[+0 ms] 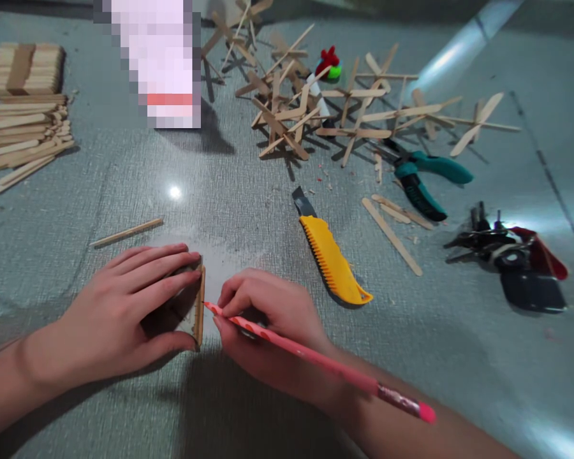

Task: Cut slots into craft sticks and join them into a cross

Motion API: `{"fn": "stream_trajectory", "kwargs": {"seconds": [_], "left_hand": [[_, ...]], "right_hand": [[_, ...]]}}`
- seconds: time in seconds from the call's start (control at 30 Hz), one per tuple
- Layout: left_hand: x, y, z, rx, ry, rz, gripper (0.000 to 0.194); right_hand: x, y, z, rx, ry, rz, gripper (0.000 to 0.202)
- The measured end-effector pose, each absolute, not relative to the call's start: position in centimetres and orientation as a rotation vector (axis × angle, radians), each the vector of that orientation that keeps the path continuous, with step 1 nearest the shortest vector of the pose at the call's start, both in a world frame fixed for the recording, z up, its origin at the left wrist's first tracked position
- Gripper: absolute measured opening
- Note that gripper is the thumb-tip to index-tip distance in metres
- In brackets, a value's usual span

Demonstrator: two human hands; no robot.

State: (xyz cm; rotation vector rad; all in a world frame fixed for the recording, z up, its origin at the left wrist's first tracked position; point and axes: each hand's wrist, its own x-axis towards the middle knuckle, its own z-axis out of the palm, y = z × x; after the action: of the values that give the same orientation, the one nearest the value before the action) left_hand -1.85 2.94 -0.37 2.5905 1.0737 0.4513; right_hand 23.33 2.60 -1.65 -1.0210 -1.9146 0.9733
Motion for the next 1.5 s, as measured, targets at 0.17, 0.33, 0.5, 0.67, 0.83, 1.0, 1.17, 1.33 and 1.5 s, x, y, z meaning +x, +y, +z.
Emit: {"fn": "stream_trajectory", "kwargs": {"seconds": [0.17, 0.33, 0.5, 0.67, 0.83, 1.0, 1.17, 1.33, 1.5], "left_hand": [[-1.83, 3.04, -0.36, 2.586, 1.069, 0.44, 0.067], [-1.78, 3.12, -0.38, 2.584, 1.063, 0.454, 0.067], [-1.79, 3.01, -0.36, 2.58, 1.067, 0.456, 0.068], [-1.76, 3.04, -0.36, 2.588, 1.064, 0.453, 0.068], [-1.74, 3.09, -0.38, 2.589, 1.068, 0.453, 0.066], [-1.78, 3.04, -0.33, 2.586, 1.07, 0.446, 0.065], [-1.73, 3.14, -0.37, 2.584, 1.073, 0.444, 0.064], [-1.74, 3.11, -0.37, 2.583, 1.064, 0.443, 0.065], [-1.8, 3.08, -0.31, 2.594, 1.063, 0.435, 0.063]], "right_hand": [[23.16, 2.65, -1.54, -1.026, -1.919, 0.962, 0.024], [23.03, 2.61, -1.73, -1.036, -1.907, 0.952, 0.026], [23.08, 2.58, -1.79, -1.033, -1.909, 0.961, 0.027], [23.09, 2.63, -1.73, -1.034, -1.911, 0.971, 0.026], [23.19, 2.6, -1.82, -1.035, -1.92, 0.965, 0.026], [23.17, 2.67, -1.69, -1.047, -1.92, 0.964, 0.027], [23.09, 2.75, -1.64, -1.047, -1.919, 0.974, 0.026], [23.09, 2.72, -1.77, -1.051, -1.918, 0.975, 0.027], [23.21, 2.61, -1.84, -1.041, -1.915, 0.969, 0.026]]}}
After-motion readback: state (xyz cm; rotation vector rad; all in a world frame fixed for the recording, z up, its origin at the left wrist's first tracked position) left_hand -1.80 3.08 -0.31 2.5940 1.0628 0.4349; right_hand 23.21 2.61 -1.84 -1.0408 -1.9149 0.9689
